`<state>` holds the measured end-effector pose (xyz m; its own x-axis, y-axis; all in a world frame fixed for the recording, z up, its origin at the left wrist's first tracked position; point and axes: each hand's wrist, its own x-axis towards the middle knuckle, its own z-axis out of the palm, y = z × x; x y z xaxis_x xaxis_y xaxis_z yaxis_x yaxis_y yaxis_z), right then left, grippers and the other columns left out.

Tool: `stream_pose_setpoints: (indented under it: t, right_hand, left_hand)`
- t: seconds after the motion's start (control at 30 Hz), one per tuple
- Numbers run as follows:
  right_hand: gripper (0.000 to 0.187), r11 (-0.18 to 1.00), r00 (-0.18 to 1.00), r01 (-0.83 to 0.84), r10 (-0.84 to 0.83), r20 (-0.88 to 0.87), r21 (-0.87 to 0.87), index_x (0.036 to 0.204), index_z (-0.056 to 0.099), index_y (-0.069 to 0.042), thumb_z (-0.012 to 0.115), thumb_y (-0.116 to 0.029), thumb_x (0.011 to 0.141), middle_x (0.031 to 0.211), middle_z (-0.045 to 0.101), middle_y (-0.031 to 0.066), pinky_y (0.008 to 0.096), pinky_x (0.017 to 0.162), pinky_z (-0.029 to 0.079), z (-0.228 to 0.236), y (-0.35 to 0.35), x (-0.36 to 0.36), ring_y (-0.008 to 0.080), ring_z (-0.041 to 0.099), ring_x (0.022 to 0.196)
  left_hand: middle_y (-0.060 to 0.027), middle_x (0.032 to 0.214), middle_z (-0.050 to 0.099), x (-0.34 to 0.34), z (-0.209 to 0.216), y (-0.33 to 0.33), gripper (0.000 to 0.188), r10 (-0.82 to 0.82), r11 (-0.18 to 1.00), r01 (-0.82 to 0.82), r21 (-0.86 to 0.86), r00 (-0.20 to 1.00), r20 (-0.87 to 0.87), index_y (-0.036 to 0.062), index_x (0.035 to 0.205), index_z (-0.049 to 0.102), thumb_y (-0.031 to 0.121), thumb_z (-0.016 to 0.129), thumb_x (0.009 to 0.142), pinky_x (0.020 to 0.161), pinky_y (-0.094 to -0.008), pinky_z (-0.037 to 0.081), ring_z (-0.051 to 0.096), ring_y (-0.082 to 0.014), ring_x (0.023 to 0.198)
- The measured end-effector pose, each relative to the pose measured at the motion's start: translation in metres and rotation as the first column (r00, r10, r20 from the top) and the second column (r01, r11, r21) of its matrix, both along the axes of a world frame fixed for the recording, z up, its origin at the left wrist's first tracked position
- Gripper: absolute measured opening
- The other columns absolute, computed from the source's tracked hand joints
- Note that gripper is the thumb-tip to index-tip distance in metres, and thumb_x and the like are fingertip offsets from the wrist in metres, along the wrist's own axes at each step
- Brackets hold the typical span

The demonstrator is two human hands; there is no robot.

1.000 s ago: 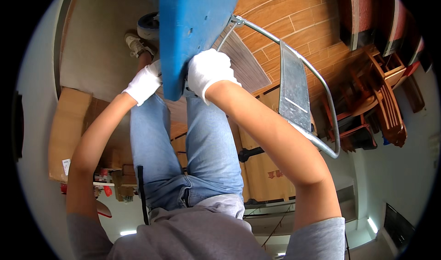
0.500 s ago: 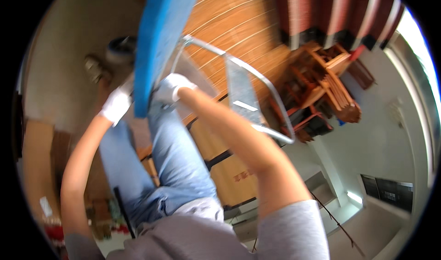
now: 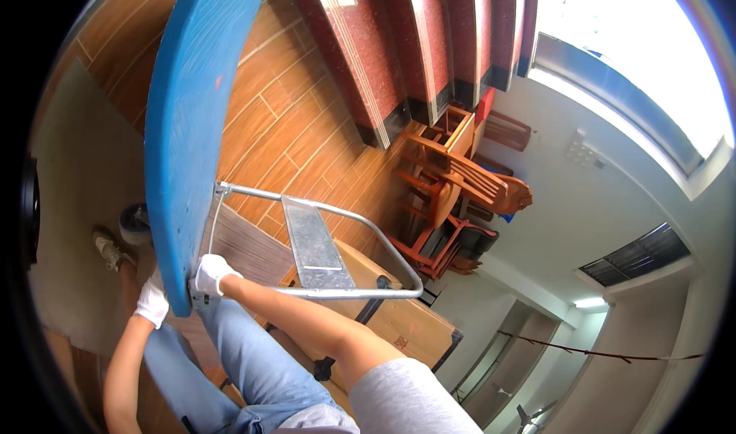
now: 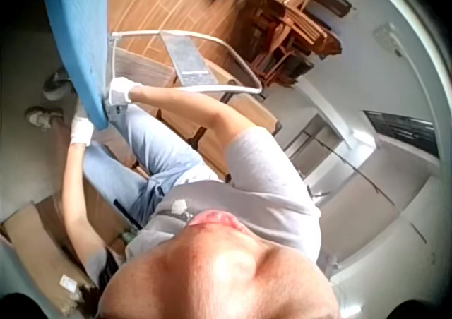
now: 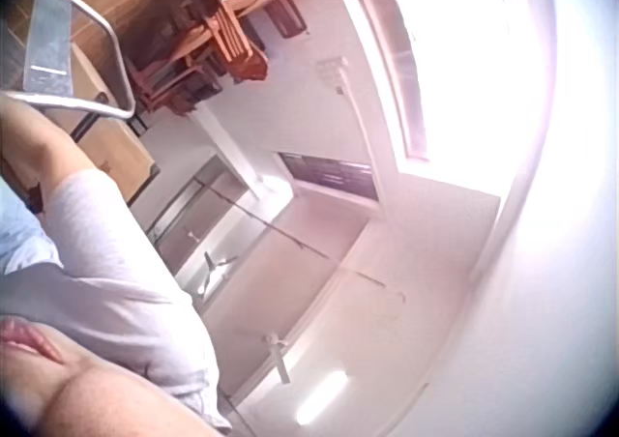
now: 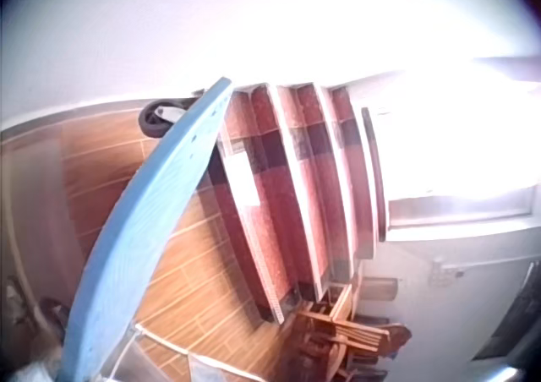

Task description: The person assembles a blue hand truck by attaching the metal handle to the base plate. They insert the handle into the base, secure it with bolts and nuts, and tighten the fasteners by hand. The person then stands up and moves the assembled hand truck across the room.

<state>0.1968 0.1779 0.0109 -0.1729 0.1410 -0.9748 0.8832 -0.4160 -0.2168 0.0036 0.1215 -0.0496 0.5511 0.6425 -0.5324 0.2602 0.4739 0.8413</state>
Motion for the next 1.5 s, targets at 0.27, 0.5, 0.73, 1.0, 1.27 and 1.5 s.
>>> stream_pose_setpoints:
  t: [0.27,0.5,0.73,1.0,1.27,1.5]
  right_hand:
    - [0.028,0.998,0.997,0.057,-0.058,0.044,0.024,0.079,0.068,0.001,0.061,-0.027,0.077,0.071,0.064,0.0209,0.0369,0.063,0.051,0.001,-0.005,0.003,0.0331,0.064,0.066]
    - [0.032,0.998,0.998,-0.002,0.005,-0.060,0.062,0.077,0.069,-0.004,0.054,-0.032,0.079,0.073,0.063,0.0204,0.0402,0.066,0.051,0.005,-0.011,0.021,0.0362,0.063,0.069]
    - [0.041,0.999,1.000,0.021,-0.020,-0.014,0.025,0.074,0.067,-0.003,0.047,-0.037,0.086,0.071,0.060,0.0232,0.0413,0.065,0.049,0.001,-0.018,0.022,0.0384,0.061,0.070]
    - [0.020,0.980,0.988,0.124,-0.107,0.113,-0.156,0.086,0.071,-0.009,0.062,-0.025,0.079,0.086,0.068,0.0125,0.0340,0.074,0.051,0.014,0.006,0.016,0.0240,0.064,0.080]
    - [0.025,0.988,0.999,0.037,-0.036,0.010,-0.150,0.092,0.073,-0.013,0.057,-0.027,0.079,0.088,0.070,0.0118,0.0338,0.078,0.052,0.017,0.018,0.015,0.0269,0.067,0.082]
    - [0.029,0.999,0.997,-0.038,0.038,-0.067,0.003,0.091,0.072,-0.004,0.061,-0.025,0.074,0.090,0.067,0.0179,0.0356,0.078,0.051,0.018,0.019,0.015,0.0289,0.065,0.083]
  left_hand:
    - [-0.0143,0.096,0.065,0.006,-0.016,-0.024,0.023,0.007,1.000,-0.009,-0.018,0.993,-0.116,0.0059,0.105,0.062,0.021,0.054,0.089,0.077,-0.0369,0.048,0.063,-0.0296,0.091]
    - [-0.0241,0.099,0.063,0.018,-0.004,0.020,0.039,-0.397,0.567,0.160,-0.808,0.913,-0.098,0.0025,0.102,0.063,0.034,0.042,0.094,0.075,-0.0426,0.047,0.061,-0.0396,0.092]
    - [-0.0255,0.102,0.060,0.007,0.002,-0.020,0.036,-0.046,0.967,0.033,-0.252,0.998,-0.045,0.0028,0.108,0.057,0.033,0.041,0.094,0.082,-0.0437,0.046,0.057,-0.0420,0.096]
    - [-0.0223,0.096,0.061,0.011,-0.005,-0.026,0.026,0.069,0.976,-0.098,-0.196,0.986,-0.151,0.0062,0.102,0.061,0.028,0.055,0.089,0.074,-0.0430,0.047,0.060,-0.0372,0.090]
    - [-0.0100,0.074,0.059,0.010,-0.006,-0.024,0.030,0.098,0.887,-0.104,-0.449,0.994,-0.036,0.0030,0.086,0.060,0.029,0.047,0.095,0.059,-0.0328,0.046,0.061,-0.0215,0.071]
    - [-0.0007,0.063,0.056,0.004,0.005,-0.002,0.037,0.188,0.489,-0.172,-0.855,0.978,-0.089,0.0045,0.078,0.062,0.038,0.051,0.091,0.047,-0.0256,0.038,0.051,-0.0102,0.054]
